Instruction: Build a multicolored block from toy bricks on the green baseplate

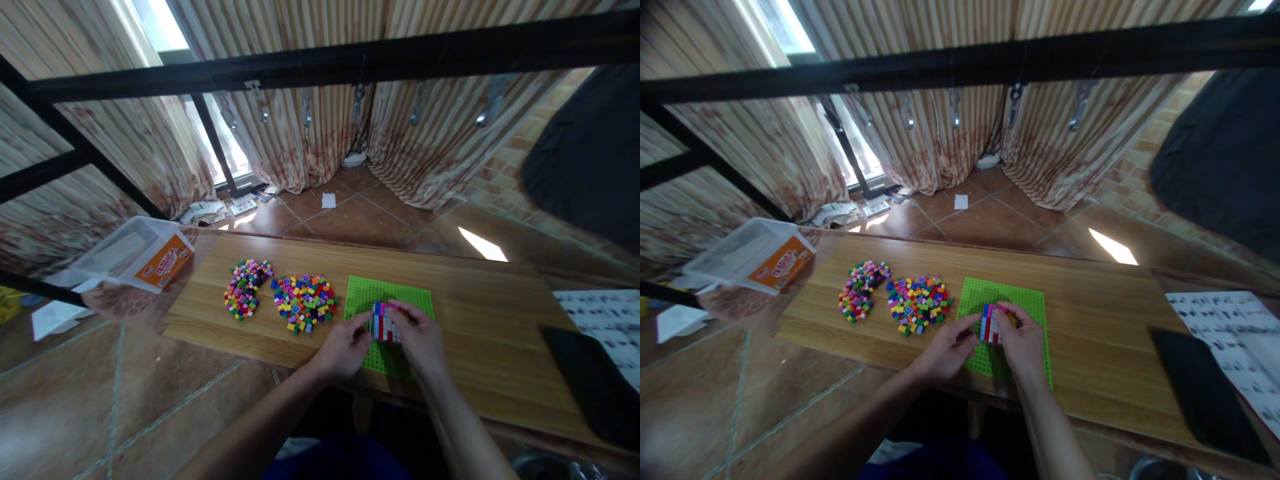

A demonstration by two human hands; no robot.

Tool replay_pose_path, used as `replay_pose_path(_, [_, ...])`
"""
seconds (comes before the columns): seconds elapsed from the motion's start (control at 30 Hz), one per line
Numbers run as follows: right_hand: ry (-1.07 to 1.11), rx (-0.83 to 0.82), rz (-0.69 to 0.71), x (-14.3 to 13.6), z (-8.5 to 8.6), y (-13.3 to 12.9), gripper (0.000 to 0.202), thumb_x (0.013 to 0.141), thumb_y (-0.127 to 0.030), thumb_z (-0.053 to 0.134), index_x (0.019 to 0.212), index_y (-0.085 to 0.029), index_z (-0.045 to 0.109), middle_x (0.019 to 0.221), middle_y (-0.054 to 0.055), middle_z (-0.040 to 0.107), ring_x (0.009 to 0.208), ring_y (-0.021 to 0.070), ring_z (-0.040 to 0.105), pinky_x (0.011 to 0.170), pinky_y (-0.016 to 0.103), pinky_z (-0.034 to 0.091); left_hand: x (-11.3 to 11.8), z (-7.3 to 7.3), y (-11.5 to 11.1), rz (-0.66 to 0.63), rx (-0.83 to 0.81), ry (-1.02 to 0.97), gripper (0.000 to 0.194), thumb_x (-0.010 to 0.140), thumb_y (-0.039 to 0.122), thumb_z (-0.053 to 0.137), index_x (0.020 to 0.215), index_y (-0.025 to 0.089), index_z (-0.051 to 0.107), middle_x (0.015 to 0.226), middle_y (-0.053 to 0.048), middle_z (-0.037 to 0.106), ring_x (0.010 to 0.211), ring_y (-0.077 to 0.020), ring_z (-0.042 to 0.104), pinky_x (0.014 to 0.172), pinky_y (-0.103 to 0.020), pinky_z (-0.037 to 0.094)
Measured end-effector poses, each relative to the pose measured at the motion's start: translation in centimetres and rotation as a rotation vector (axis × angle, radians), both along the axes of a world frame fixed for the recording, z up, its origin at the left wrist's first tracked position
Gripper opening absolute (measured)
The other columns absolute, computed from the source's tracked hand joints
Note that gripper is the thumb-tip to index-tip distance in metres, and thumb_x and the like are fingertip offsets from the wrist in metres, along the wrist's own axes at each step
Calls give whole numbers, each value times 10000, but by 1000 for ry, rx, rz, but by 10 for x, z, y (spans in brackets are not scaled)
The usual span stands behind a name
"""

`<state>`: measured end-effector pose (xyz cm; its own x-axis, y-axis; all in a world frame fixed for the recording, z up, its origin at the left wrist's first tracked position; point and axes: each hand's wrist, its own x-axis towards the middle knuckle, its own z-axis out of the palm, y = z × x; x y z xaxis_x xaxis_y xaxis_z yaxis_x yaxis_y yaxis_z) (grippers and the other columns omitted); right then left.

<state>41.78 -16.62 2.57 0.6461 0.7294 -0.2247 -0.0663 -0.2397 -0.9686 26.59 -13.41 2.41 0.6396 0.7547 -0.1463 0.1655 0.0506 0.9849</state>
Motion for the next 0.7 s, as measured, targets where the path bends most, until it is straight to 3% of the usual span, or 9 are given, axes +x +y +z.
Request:
replay_pose_path(0.13, [9,8,70,3,-2,0,541,622,-516,751,1022,-154,711,860,73,726,640,174,636,598,308,522,0,1,-2,79,-97,-48,399,813,203,514,1196,149,611,634,30,515,547,-106,486,522,-218,396])
replay_pose_path(0.23, [-26,58,97,9,-3,-5,575,685,-551,698,1104,-157,681,963,94,727,745,197,665,676,338,539,-7,2,-6,171,-187,-76,353,791,229,563,1121,121,629,620,34,530,547,-103,496,536,-223,402])
replay_pose_path(0.4, [-277,97,-86,7,6,-41,476,790,-534,610,1090,-172,684,1122,123,696,981,239,654,860,396,503,-29,10,-22,251,-313,-175,335,695,254,714,1004,135,664,735,10,610,643,-106,550,622,-232,442])
replay_pose_path(0.47, [-310,98,8,-5,12,-63,395,810,-506,604,1019,-187,709,1071,108,710,980,237,653,896,404,489,-36,17,-30,228,-353,-203,377,647,251,769,996,143,676,783,-3,640,678,-105,559,640,-226,444])
replay_pose_path(0.6, [-313,146,374,-40,22,-99,300,840,-423,614,1077,-260,700,1148,71,672,1062,210,624,911,351,496,-44,35,-44,84,-468,-258,461,618,300,820,1024,143,668,823,-29,678,680,-109,593,651,-233,462])
replay_pose_path(0.7, [-277,176,416,-55,25,-110,270,865,-391,595,1084,-272,700,1112,66,674,1011,192,637,856,317,518,-44,47,-51,23,-483,-247,501,642,351,816,1054,125,643,760,-30,679,637,-107,603,630,-233,469])
